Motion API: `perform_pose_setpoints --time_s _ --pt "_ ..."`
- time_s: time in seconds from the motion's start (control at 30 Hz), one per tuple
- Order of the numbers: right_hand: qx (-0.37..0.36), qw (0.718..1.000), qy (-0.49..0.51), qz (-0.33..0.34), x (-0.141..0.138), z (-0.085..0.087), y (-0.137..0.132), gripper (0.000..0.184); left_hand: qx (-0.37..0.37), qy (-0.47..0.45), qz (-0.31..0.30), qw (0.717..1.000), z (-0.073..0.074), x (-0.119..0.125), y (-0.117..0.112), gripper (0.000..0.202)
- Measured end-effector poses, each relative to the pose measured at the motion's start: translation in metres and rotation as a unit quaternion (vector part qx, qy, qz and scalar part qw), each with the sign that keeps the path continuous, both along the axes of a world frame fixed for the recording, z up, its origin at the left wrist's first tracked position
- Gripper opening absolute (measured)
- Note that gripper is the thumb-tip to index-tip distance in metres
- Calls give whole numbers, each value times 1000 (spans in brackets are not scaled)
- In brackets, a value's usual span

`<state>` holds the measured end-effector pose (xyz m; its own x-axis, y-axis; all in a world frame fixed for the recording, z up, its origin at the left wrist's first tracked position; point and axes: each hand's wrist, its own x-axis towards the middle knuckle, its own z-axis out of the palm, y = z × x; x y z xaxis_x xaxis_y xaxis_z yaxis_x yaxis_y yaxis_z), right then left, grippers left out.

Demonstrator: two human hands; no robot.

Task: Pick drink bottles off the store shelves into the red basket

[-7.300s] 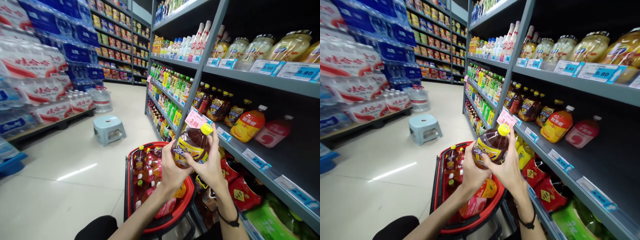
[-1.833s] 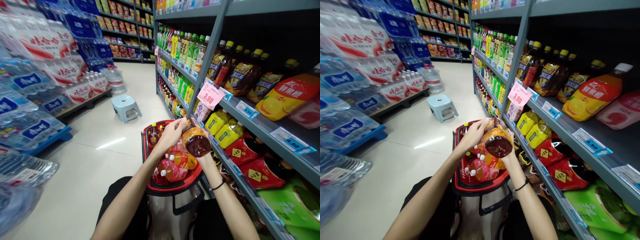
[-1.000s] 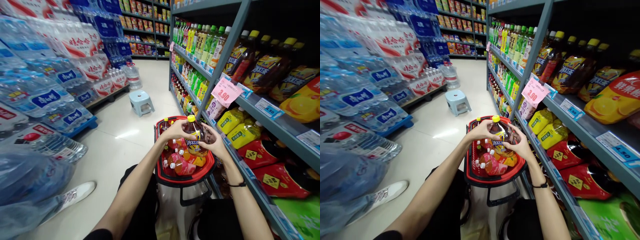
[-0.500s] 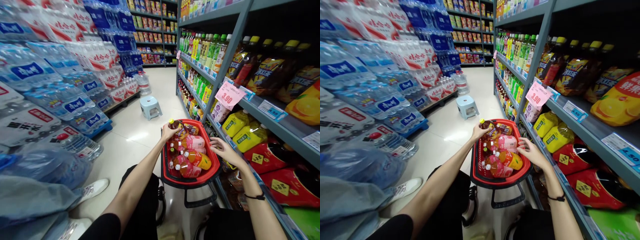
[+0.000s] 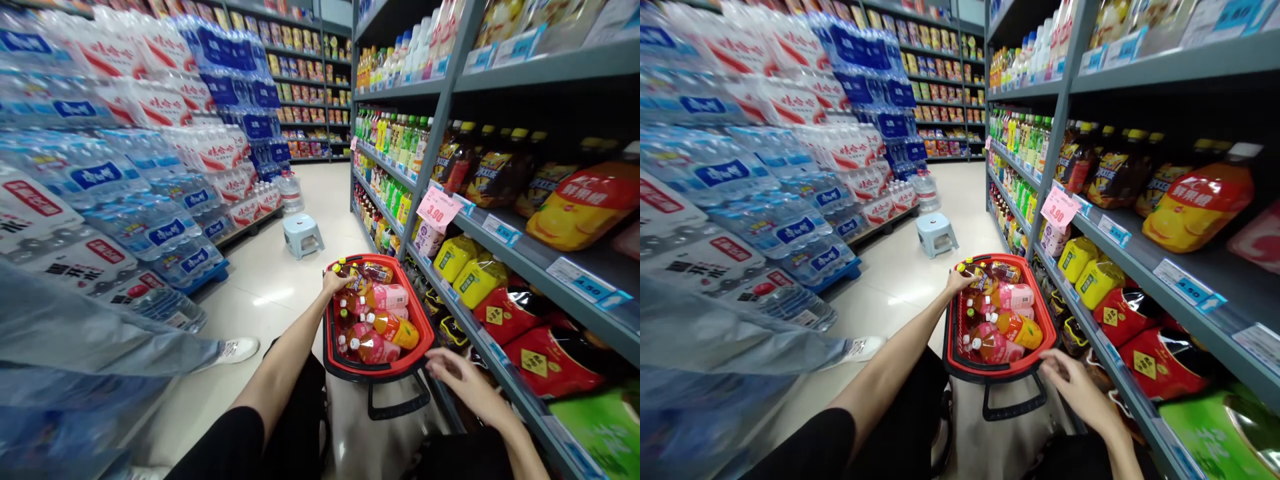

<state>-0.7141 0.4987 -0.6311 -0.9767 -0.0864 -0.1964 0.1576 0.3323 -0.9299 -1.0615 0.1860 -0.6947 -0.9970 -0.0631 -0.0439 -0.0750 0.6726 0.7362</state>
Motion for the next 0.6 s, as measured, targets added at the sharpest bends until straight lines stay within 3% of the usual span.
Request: perform_pose_setpoints --time_s 0.13,0.27,0.43,0.53,0.6 --pt "30 999 1 -22 50 -23 -2 52 -13 -22 3 1000 9 20 -7 39" --pt "112 989 57 -76 77 -34 5 47 -51 -34 5 998 18 39 -13 39" --pt "147 984 86 -55 72 -48 4 45 -122 -57 -40 990 31 54 -26 36" --pt "155 986 64 -20 57 -74 -5 42 -163 -73 -103 979 30 63 -31 32" --pt "204 978 40 -4 46 -92 -10 30 -195 -70 -125 970 23 67 -32 33"
